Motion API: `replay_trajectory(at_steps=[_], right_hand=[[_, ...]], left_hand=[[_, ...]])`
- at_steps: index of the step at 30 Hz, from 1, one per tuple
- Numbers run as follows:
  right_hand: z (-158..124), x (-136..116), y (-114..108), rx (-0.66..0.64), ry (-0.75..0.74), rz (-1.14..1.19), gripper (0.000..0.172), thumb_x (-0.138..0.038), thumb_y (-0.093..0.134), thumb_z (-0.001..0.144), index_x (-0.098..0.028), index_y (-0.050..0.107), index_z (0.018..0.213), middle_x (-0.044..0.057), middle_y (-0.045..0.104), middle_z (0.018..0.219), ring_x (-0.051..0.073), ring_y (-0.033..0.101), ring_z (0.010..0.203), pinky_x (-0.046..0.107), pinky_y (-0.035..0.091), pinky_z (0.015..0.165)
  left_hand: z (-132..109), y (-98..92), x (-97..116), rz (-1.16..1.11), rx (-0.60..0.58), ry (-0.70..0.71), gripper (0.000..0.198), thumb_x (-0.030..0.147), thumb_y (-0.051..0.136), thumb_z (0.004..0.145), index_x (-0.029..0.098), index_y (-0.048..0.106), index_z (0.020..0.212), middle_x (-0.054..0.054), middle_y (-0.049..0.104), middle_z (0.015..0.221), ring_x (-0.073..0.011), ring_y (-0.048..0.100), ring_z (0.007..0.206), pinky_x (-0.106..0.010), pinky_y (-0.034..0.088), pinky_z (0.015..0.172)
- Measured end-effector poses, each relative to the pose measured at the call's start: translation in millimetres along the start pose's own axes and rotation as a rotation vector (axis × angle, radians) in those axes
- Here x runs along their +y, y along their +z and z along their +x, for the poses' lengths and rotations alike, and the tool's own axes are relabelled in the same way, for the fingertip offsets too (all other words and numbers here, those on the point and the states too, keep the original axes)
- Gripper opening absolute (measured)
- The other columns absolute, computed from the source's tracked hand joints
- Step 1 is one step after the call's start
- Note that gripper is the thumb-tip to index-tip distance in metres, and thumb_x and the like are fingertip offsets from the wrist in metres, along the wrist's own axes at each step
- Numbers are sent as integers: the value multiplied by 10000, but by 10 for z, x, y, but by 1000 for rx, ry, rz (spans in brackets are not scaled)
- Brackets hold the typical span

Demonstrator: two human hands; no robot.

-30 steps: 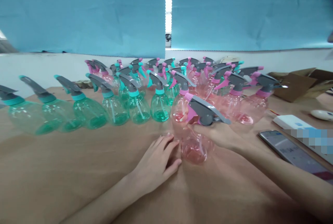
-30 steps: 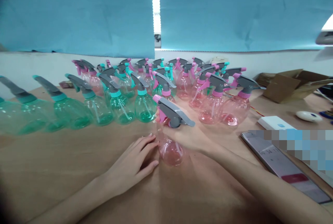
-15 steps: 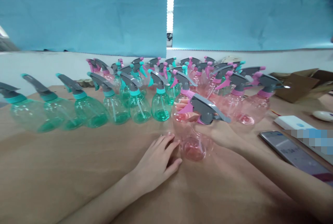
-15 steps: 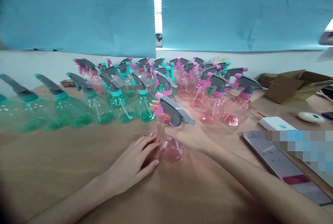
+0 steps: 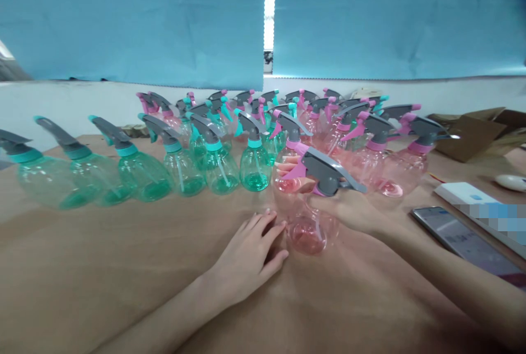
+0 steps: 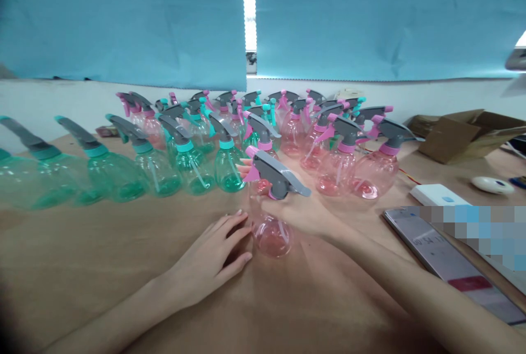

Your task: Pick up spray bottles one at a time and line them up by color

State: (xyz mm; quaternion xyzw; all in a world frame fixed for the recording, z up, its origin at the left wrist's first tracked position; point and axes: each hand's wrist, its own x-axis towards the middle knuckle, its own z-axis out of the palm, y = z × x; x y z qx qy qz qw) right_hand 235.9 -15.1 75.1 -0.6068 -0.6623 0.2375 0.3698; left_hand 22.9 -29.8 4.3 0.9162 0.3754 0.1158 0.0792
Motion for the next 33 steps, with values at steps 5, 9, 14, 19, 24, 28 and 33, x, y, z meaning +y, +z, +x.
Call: replay_trajectory(at_steps=[5,9,14,19,24,28,33], right_hand=[[-21,6,0,2,105,15,132,-371,592,611,-241,590,629,13,629,676,240,617,705,334,485,575],[17,29,-4,1,75,40,110,-320,579,628,-244,544,558,-2,580,614,229,596,688,330,481,570],[121,71,-35,27,11,129,88,-281,579,643,-253,614,718,-9,651,738,225,609,749,330,477,615],[165,144,-45,-31,30,108,119,-336,560,689,-235,617,719,-2,673,802,234,602,830,348,470,678],[163,153,-41,-22,68,75,87,-298,535,675,-231,567,630,-15,598,653,200,552,706,337,448,617],[167,132,-38,22,76,100,45,-273,552,648,-237,559,622,-25,569,613,193,547,660,323,433,570],[172,145,-34,25,92,123,74,-310,578,645,-239,584,666,-6,633,715,232,596,764,366,464,645]], left_hand=[[-10,7,-9,2,-2,-2,423,363,500,949,173,485,1327,-130,431,1434,-291,350,1348,-486,332,1082],[-13,12,-7,-5,7,-2,434,359,510,946,166,481,1334,-132,430,1436,-290,347,1351,-477,324,1089],[-10,8,1,12,3,-8,440,368,510,947,150,493,1329,-143,429,1437,-292,341,1355,-477,307,1098],[0,11,-17,63,17,-68,453,394,490,951,156,480,1337,-155,403,1456,-314,348,1348,-504,323,1078],[3,23,-28,66,9,-78,466,405,468,960,156,463,1354,-149,399,1461,-309,361,1341,-498,316,1083],[2,25,-28,68,26,-73,457,405,467,960,165,466,1349,-141,406,1458,-306,365,1339,-494,317,1082],[11,19,-27,70,19,-63,452,403,468,960,160,475,1341,-150,413,1452,-312,365,1338,-502,328,1071]])
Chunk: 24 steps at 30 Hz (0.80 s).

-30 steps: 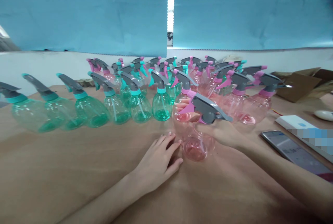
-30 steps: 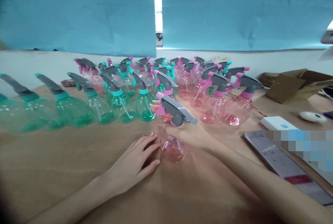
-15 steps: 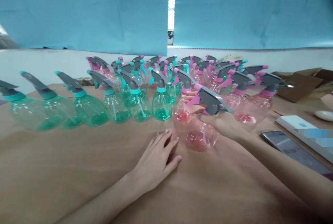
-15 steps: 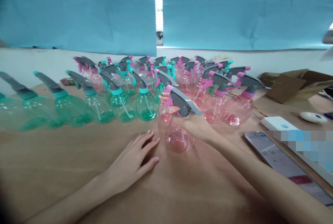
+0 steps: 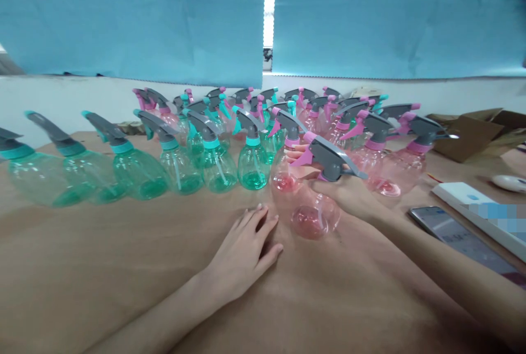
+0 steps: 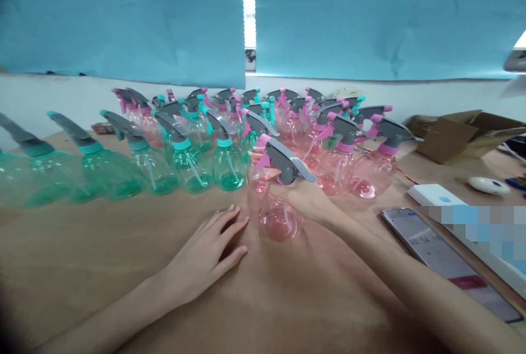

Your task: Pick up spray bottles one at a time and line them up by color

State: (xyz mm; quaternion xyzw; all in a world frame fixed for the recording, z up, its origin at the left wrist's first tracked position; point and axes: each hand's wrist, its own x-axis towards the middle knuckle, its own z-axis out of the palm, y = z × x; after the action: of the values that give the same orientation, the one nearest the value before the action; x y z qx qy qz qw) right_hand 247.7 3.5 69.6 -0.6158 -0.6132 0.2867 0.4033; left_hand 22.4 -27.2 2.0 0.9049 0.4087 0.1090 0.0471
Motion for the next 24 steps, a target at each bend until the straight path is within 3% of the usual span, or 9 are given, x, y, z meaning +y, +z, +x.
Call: replay_trajectory(at_steps=[5,16,24], right_hand=[[-10,29,2,5,33,2,201,-356,606,641,-244,638,806,3,653,781,237,595,769,380,461,656],[8,55,17,70,8,-11,72,-283,601,617,-240,560,657,-28,600,665,199,564,672,327,430,565],[18,44,-37,-113,-16,-11,76,-298,564,675,-236,576,634,-6,633,699,216,578,765,358,453,677]], left_hand=[[-2,1,5,10,-5,4,464,402,455,966,145,465,1352,-157,404,1455,-312,359,1337,-502,322,1073],[-1,8,-7,23,8,10,451,416,453,964,169,470,1342,-139,420,1448,-302,373,1332,-487,336,1066],[10,-5,-3,26,-17,2,463,408,460,965,150,471,1349,-154,405,1457,-311,358,1342,-494,320,1078]])
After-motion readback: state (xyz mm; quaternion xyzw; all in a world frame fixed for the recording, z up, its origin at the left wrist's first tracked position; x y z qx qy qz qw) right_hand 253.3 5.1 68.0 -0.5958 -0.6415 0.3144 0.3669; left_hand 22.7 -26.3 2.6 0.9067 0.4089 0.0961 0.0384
